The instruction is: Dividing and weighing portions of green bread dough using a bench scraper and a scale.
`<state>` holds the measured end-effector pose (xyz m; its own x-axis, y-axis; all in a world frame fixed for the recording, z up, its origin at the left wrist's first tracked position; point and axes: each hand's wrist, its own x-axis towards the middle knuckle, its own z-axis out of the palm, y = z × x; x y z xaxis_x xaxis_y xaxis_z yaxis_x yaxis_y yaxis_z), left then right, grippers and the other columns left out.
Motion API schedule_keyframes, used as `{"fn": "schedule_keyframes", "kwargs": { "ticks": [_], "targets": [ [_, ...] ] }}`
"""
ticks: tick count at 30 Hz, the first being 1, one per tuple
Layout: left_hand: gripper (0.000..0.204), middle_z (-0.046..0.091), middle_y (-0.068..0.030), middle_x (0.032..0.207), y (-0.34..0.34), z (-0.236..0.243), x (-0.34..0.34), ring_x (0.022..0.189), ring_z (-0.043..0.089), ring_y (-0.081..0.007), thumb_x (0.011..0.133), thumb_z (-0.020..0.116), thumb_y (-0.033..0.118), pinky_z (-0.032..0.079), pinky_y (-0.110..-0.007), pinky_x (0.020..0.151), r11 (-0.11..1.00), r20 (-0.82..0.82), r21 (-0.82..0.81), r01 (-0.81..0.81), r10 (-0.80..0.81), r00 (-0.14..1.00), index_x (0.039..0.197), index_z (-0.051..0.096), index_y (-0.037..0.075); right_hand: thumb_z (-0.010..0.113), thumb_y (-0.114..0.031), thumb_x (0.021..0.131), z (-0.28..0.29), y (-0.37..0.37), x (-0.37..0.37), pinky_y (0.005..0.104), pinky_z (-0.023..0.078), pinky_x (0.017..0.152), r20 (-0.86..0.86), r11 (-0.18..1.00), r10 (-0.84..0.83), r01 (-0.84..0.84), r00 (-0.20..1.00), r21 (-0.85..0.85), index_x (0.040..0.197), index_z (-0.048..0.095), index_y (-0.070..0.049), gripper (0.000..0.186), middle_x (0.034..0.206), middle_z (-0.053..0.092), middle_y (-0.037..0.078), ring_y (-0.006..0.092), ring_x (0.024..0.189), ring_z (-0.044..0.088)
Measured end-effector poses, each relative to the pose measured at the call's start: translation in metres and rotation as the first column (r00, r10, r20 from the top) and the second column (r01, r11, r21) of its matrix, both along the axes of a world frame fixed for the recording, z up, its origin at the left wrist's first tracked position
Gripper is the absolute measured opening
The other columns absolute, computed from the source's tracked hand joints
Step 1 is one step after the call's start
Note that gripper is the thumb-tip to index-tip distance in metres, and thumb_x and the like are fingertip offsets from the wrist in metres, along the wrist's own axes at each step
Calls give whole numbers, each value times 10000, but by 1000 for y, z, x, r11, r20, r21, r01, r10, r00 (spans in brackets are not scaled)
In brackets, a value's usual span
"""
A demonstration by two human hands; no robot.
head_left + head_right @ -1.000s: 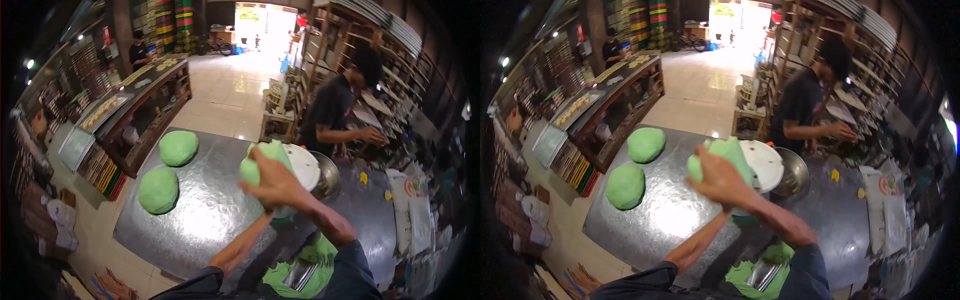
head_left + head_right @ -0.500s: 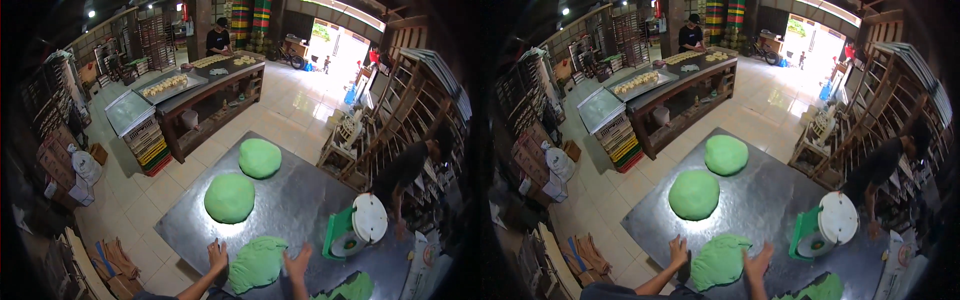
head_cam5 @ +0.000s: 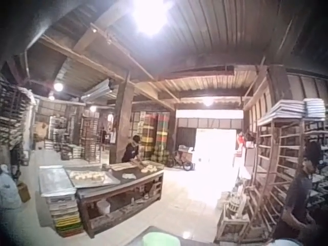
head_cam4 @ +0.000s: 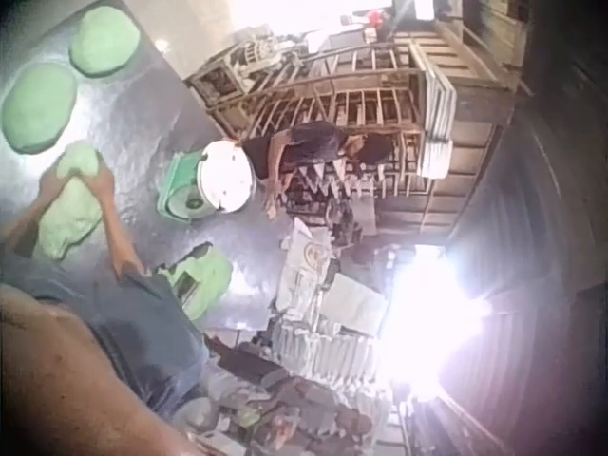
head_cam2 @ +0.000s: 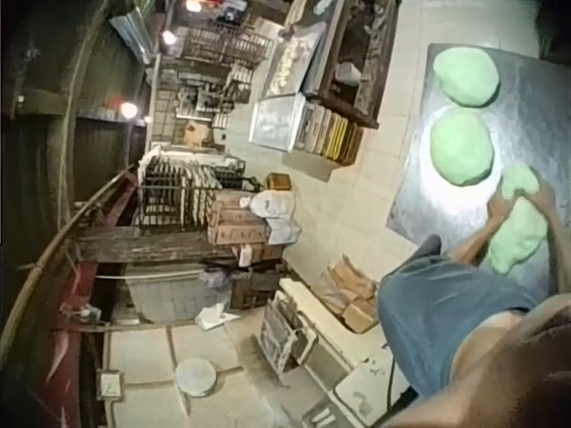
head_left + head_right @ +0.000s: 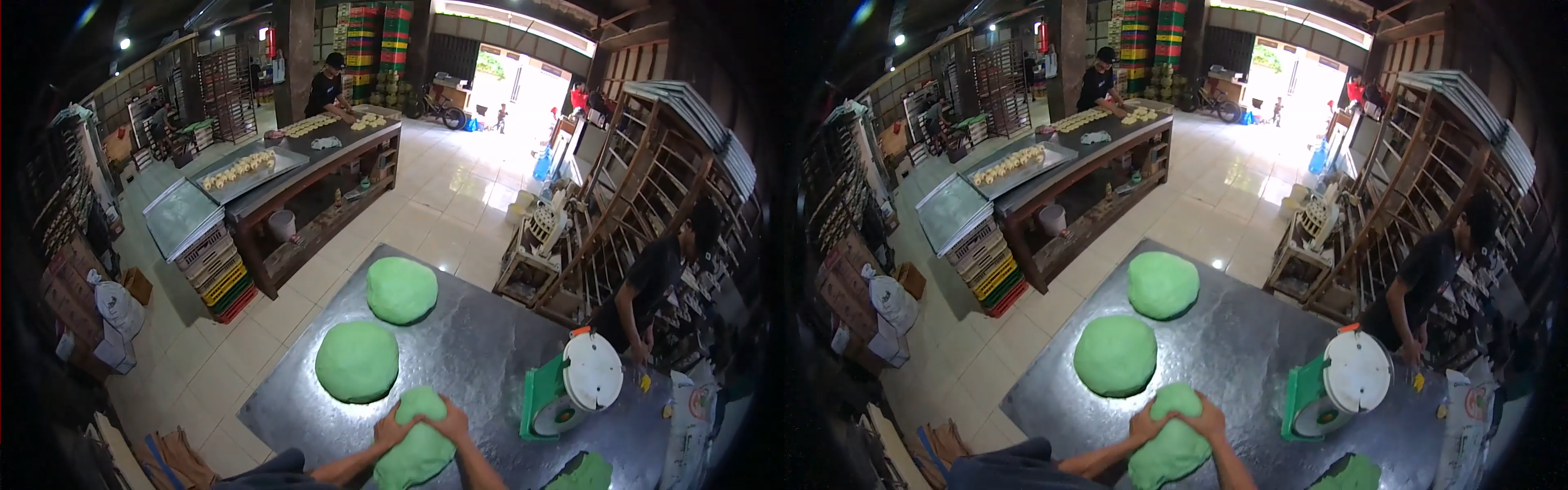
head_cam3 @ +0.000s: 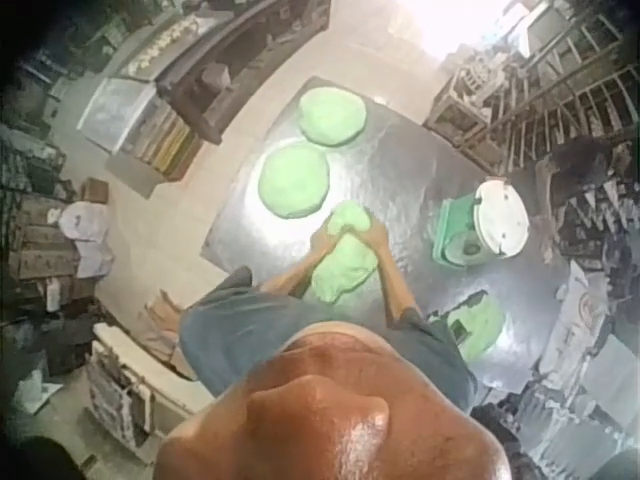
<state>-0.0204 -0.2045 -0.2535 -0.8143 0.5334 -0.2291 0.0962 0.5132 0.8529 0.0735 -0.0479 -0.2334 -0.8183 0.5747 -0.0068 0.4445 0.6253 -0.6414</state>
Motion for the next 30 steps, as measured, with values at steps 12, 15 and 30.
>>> {"fn": "schedule_keyframes", "kwargs": {
  "ticks": [12, 15, 30],
  "targets": [
    [538, 691, -91, 796, -10, 156, 37, 772, 638, -169, 814, 645, 537, 494, -342, 711, 830, 165, 412, 375, -473, 865, 931, 699, 15, 844, -383, 654, 164, -14, 101, 315, 526, 717, -102, 900, 117, -149, 988, -409, 1028, 680, -31, 539, 902, 703, 99, 185, 794, 675],
    [497, 663, -74, 765, -3, 240, 40, 681, 614, -146, 772, 741, 450, 466, -330, 587, 713, -252, 459, 530, -468, 847, 981, 655, 8, 815, -345, 693, 253, -14, 108, 334, 507, 734, -464, 949, 233, -304, 855, -83, 991, 649, 20, 500, 883, 678, 119, 212, 806, 657],
    [726, 390, -202, 1427, -86, 36, 172, 1288, 402, -330, 926, 397, 588, 333, -408, 1070, 902, 529, 125, 414, -413, 741, 1483, 245, 148, 571, -434, 877, 51, 74, 176, 416, 396, 1006, 442, 556, 820, -690, 363, -464, 1243, 586, -149, 464, 1279, 575, 77, 337, 1166, 518]
  ]
}}
